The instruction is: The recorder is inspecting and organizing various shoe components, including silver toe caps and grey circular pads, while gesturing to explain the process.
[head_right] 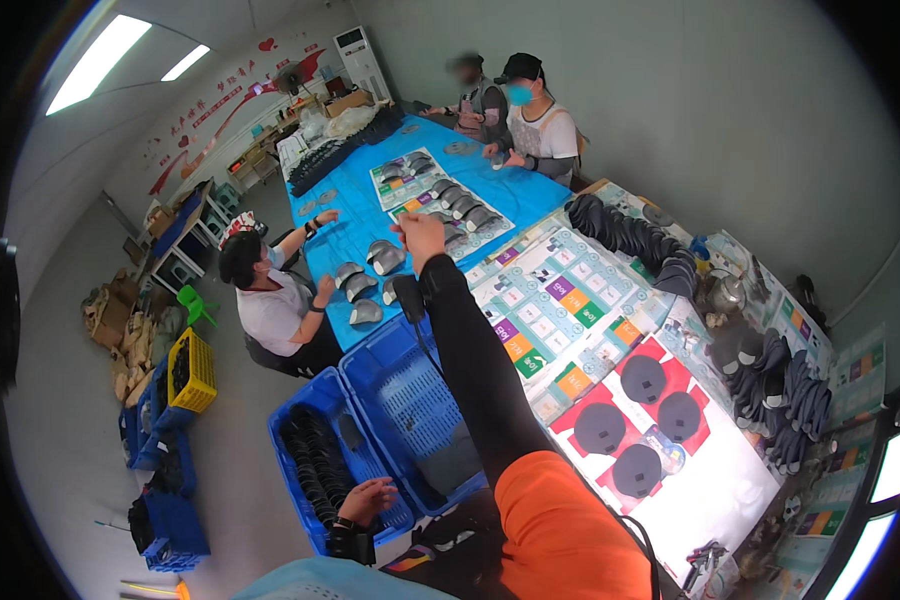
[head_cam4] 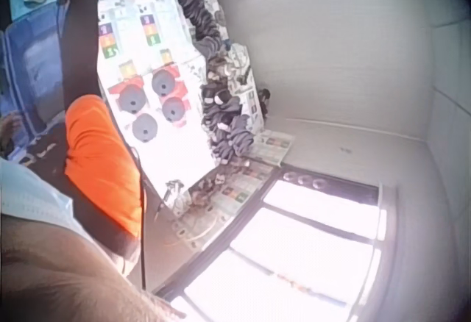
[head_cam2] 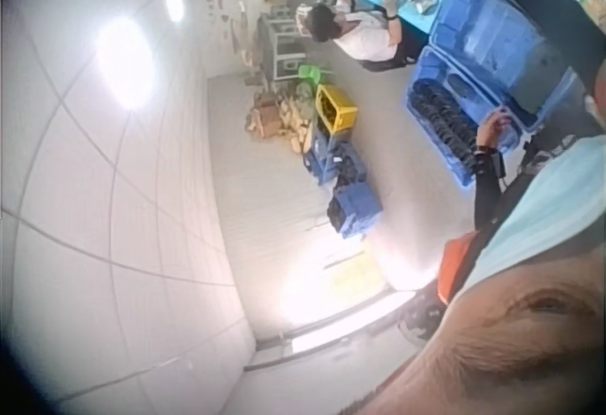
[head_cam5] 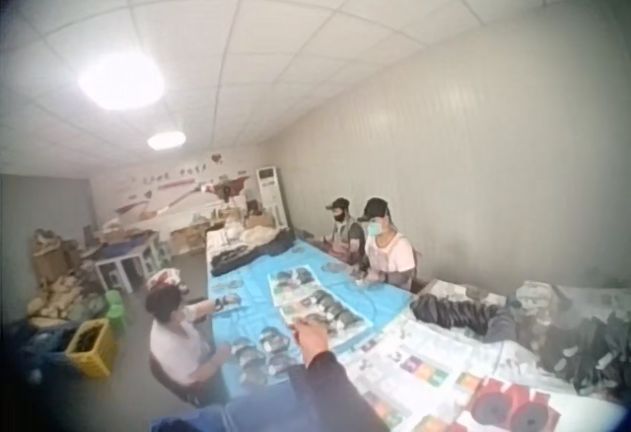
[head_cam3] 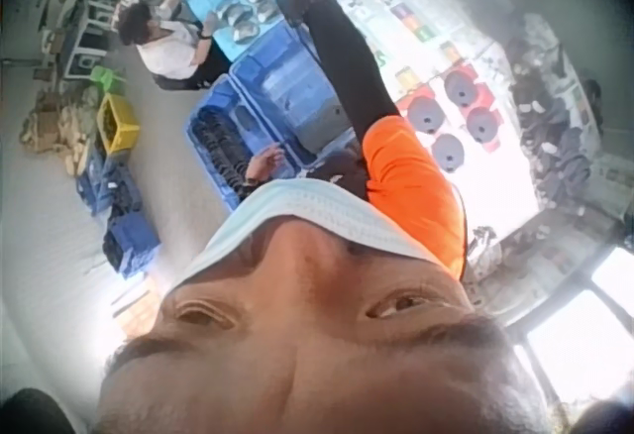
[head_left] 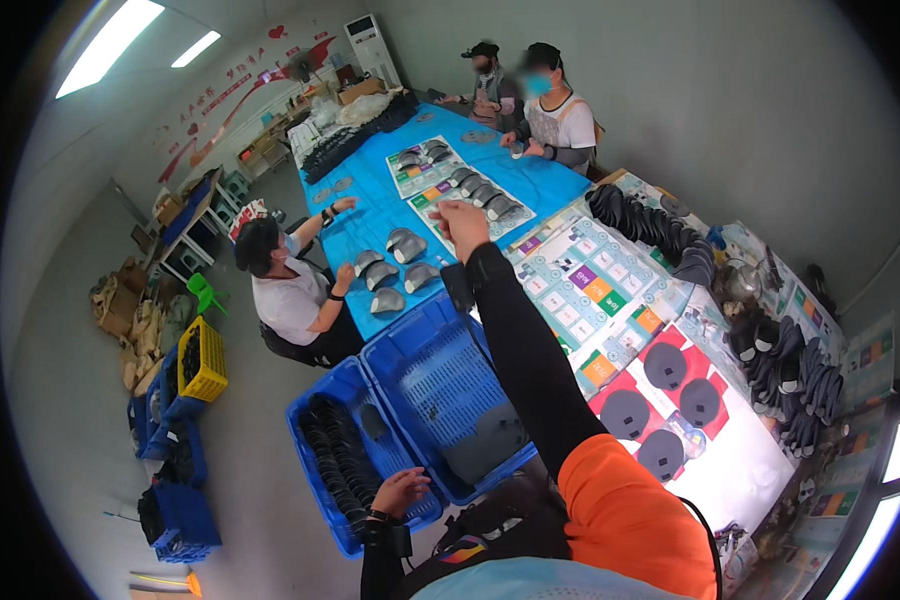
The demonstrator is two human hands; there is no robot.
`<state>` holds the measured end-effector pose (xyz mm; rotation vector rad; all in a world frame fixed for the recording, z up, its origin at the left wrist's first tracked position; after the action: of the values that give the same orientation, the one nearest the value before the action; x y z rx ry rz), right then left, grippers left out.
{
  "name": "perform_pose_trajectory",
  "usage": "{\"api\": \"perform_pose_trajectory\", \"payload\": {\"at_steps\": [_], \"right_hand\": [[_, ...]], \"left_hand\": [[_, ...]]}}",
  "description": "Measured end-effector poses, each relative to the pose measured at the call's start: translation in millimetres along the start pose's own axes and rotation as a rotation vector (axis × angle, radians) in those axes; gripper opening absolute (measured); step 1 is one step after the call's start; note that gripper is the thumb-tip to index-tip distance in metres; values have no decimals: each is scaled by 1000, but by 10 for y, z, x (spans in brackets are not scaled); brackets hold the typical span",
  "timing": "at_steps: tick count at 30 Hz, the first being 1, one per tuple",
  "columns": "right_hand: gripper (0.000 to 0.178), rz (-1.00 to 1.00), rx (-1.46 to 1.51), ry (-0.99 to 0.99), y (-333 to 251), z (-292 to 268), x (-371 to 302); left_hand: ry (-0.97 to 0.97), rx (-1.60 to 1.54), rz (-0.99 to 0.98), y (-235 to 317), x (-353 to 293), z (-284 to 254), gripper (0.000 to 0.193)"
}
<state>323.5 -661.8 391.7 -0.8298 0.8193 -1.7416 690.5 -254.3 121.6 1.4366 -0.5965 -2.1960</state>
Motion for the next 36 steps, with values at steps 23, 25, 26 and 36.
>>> {"api": "perform_pose_trajectory", "payload": {"at_steps": [23, 25, 26, 36], "right_hand": [[19, 693, 162, 119, 2212, -1966, -2652], [15, 731, 169, 133, 2283, -2070, -2765], [15, 733, 170, 135, 2315, -2107, -2806], [11, 687, 133, 103, 2297, -2548, -3000]], "left_hand": [[85, -117, 119, -151, 21, 280, 37], [79, -113, 108, -143, 78, 298, 36], [41, -124, 108, -127, 121, 336, 36], [45, -2, 72, 50, 397, 666, 34]]}}
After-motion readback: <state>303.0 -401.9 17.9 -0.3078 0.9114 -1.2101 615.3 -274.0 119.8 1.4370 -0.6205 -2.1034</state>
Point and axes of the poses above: each hand's wrist, its own x-axis towards the middle knuckle, its own z-axis out of the palm, y = z × x, the point moved 8 cm from there along x, towards the middle knuckle, and after that the axes turned 7 degrees about -z, right-handed, at the moved point
